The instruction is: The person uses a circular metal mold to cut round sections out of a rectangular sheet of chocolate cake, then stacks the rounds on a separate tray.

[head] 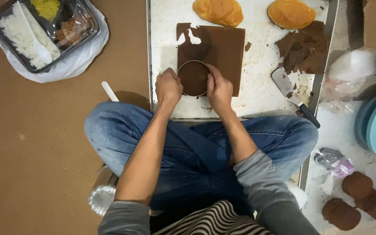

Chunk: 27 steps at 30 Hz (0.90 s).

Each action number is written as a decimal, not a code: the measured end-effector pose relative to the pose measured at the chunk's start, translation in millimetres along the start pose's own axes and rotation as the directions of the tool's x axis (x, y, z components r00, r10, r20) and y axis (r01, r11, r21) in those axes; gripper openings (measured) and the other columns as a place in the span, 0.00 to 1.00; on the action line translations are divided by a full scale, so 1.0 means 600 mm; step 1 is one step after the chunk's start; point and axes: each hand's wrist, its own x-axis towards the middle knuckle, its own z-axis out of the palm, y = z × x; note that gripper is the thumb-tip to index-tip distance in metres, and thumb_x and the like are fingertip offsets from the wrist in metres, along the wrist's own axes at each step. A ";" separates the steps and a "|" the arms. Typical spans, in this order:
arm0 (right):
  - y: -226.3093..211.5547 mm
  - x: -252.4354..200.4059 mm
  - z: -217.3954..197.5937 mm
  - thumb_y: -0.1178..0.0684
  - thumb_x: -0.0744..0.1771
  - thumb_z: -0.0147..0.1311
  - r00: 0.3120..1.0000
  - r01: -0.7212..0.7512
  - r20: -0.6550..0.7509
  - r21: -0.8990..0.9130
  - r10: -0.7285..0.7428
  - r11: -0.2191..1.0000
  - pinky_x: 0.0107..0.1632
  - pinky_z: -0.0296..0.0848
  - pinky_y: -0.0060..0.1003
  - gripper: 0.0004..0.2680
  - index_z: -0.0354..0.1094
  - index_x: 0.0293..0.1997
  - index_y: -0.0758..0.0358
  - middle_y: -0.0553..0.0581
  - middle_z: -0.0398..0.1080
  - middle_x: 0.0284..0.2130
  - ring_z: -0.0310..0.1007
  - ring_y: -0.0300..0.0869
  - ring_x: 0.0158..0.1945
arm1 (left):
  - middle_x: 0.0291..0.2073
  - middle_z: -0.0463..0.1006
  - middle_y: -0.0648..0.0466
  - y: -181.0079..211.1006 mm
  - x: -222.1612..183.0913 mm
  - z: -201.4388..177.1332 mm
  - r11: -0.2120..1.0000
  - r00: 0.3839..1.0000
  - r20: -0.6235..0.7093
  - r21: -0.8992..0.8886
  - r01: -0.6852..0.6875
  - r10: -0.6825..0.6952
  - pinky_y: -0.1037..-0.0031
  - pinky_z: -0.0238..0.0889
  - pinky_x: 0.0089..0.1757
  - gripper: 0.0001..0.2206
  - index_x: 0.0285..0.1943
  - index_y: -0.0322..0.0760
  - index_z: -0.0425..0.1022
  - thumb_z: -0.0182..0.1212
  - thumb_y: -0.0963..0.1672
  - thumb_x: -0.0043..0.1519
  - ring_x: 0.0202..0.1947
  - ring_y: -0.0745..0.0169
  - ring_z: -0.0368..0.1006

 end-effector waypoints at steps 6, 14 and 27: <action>0.016 -0.038 0.029 0.53 0.71 0.48 0.990 -0.122 -0.078 -0.015 0.120 0.992 0.47 0.76 0.55 0.14 0.67 0.66 0.40 0.57 0.80 0.31 0.80 0.58 0.40 | 0.29 0.82 0.42 0.021 -0.004 -0.009 0.999 0.999 0.026 0.044 -0.031 0.030 0.50 0.76 0.38 0.03 0.38 0.30 0.73 0.59 0.39 0.62 0.37 0.39 0.82; 0.020 0.005 0.012 0.55 0.70 0.49 0.999 -0.010 0.033 -0.026 0.011 1.000 0.46 0.76 0.58 0.12 0.70 0.62 0.48 0.57 0.81 0.42 0.80 0.61 0.43 | 0.29 0.81 0.39 -0.004 0.004 0.012 0.999 1.000 -0.007 0.042 0.014 -0.013 0.52 0.77 0.35 0.03 0.37 0.31 0.74 0.60 0.39 0.62 0.36 0.38 0.82; 0.023 -0.006 0.013 0.50 0.71 0.47 0.984 -0.160 0.057 -0.123 0.168 0.979 0.46 0.75 0.59 0.12 0.66 0.62 0.41 0.53 0.79 0.27 0.80 0.59 0.37 | 0.29 0.81 0.38 -0.004 0.000 0.021 0.997 1.000 0.004 0.074 0.010 -0.010 0.50 0.77 0.36 0.03 0.37 0.30 0.75 0.61 0.39 0.62 0.37 0.35 0.83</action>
